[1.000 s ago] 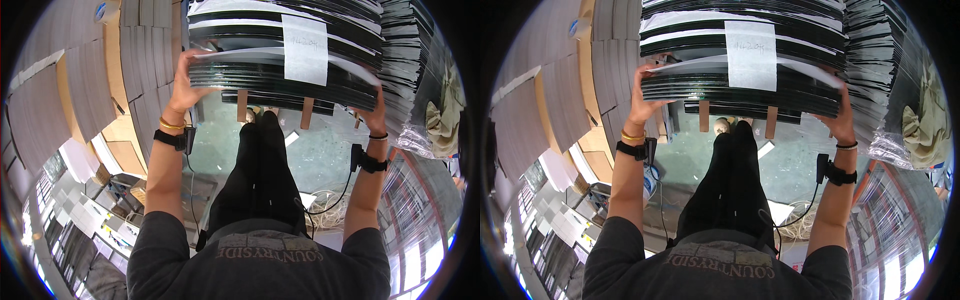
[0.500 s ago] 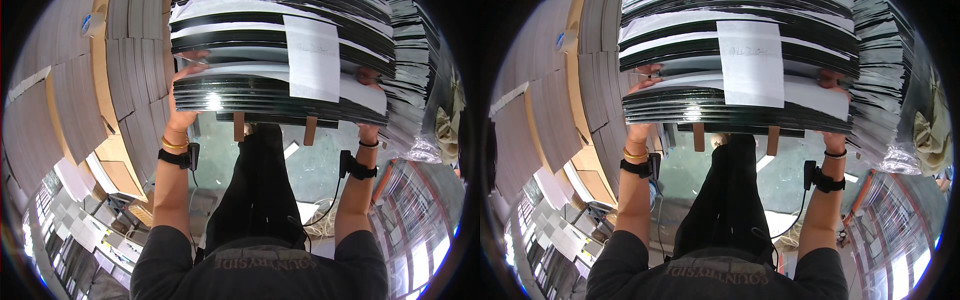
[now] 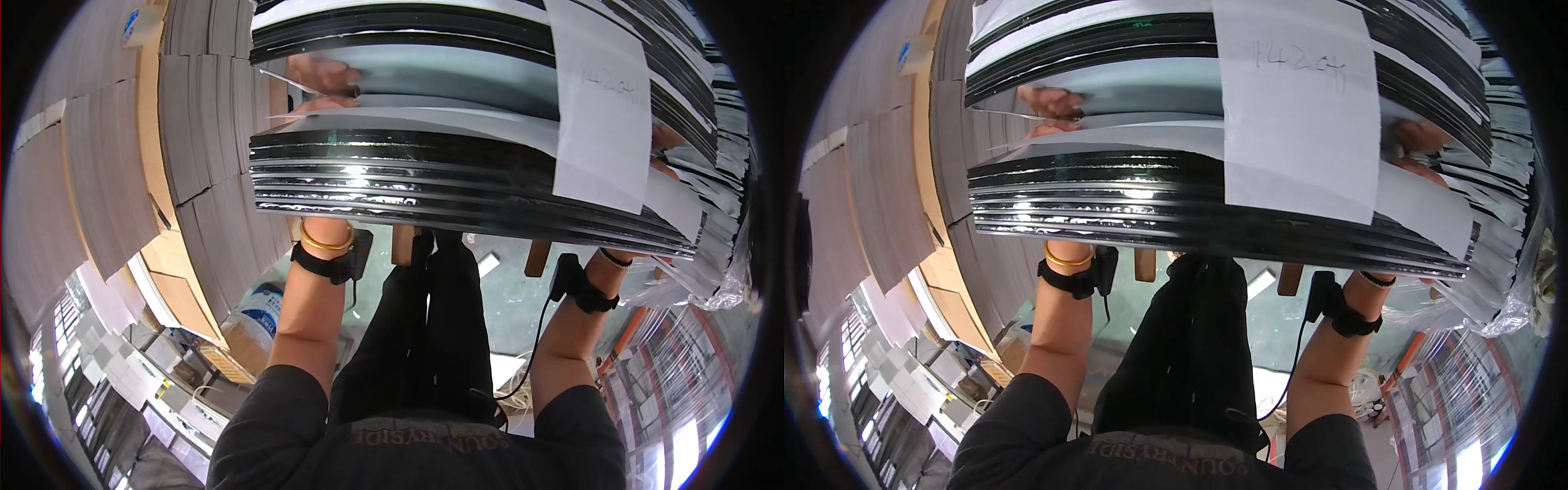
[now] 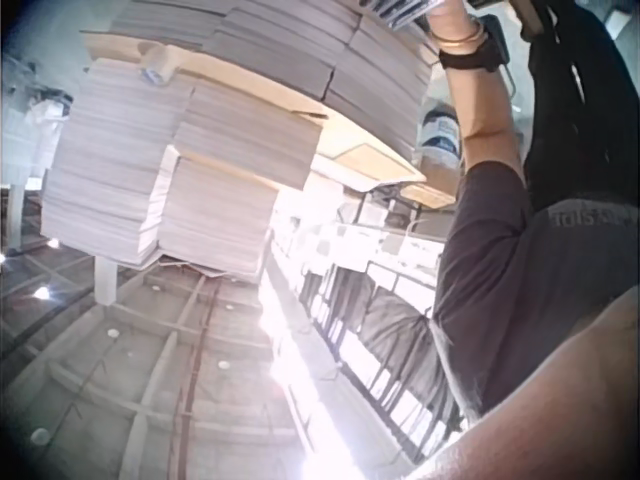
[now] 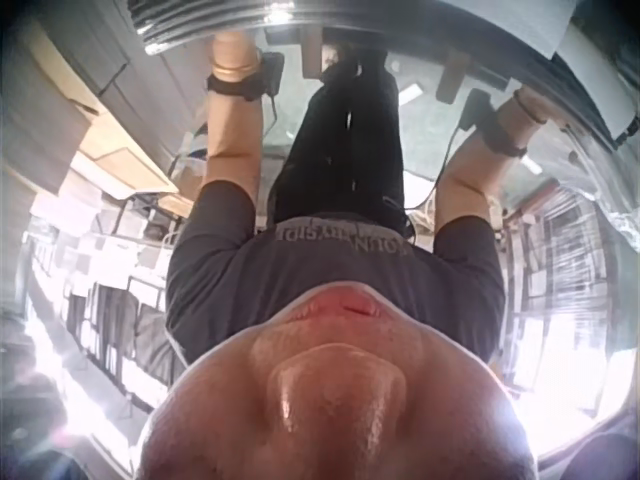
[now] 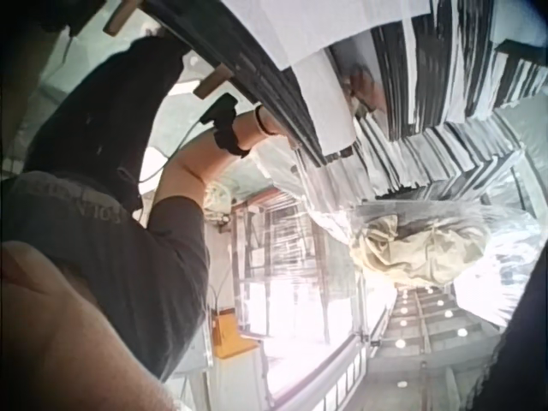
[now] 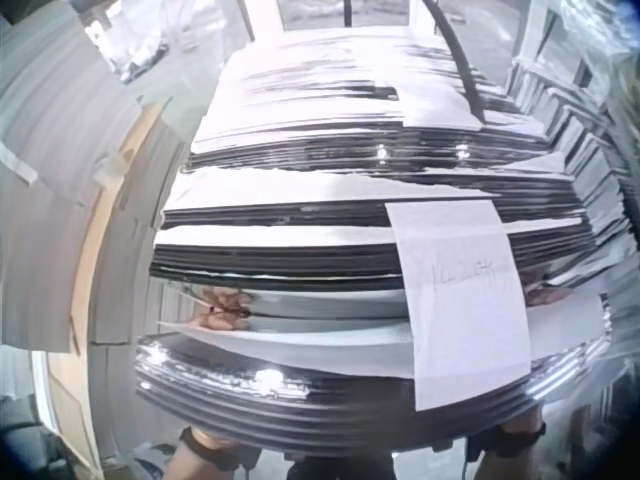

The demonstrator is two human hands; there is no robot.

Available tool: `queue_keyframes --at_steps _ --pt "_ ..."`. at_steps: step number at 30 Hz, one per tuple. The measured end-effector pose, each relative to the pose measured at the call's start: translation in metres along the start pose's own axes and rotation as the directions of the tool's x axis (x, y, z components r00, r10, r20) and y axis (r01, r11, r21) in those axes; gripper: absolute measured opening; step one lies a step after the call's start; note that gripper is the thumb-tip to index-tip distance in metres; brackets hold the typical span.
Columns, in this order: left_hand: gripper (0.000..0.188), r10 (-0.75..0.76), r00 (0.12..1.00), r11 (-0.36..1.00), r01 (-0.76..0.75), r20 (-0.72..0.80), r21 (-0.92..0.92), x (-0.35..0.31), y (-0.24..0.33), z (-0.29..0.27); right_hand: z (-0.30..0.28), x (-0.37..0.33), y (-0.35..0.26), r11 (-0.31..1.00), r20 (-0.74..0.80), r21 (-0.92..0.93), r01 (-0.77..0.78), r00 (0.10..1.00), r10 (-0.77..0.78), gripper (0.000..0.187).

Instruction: The recorder organizes and checks finished cabinet door panels in a manufacturing facility.

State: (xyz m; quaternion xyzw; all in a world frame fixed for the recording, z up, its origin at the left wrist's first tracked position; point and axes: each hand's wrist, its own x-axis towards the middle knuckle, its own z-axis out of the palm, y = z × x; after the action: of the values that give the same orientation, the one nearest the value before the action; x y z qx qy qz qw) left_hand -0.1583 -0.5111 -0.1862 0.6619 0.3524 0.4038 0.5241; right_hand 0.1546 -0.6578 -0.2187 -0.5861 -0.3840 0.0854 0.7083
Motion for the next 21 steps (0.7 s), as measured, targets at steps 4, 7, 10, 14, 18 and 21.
queue_keyframes --at_steps 4,7,10,14,18,21 --pt "0.054 -0.023 0.996 0.997 0.016 -0.084 -0.082 0.008 -0.012 0.011 0.023 -0.036 -0.033 0.993 -0.048 0.110 -0.033 0.998 0.039 0.060" --pt "0.053 -0.043 0.989 0.989 0.022 -0.139 -0.146 0.000 -0.010 0.016 0.021 -0.047 -0.033 0.980 -0.086 0.190 -0.053 0.994 0.070 0.059" --pt "0.053 -0.065 0.979 0.977 0.024 -0.192 -0.212 -0.003 -0.009 0.015 0.013 -0.055 -0.033 0.961 -0.119 0.268 -0.068 0.988 0.103 0.058" --pt "0.052 -0.113 0.959 0.949 0.026 -0.260 -0.316 -0.007 -0.010 0.013 -0.060 -0.024 0.003 0.931 -0.150 0.354 -0.088 0.977 0.149 0.057" --pt "0.051 -0.166 0.931 0.918 0.026 -0.324 -0.396 -0.015 -0.013 0.012 -0.038 -0.041 -0.024 0.883 -0.174 0.455 -0.114 0.961 0.214 0.057" --pt "0.051 -0.197 0.904 0.887 0.000 -0.379 -0.462 -0.014 -0.006 -0.004 -0.036 -0.030 -0.059 0.841 -0.176 0.527 -0.120 0.953 0.247 0.056"
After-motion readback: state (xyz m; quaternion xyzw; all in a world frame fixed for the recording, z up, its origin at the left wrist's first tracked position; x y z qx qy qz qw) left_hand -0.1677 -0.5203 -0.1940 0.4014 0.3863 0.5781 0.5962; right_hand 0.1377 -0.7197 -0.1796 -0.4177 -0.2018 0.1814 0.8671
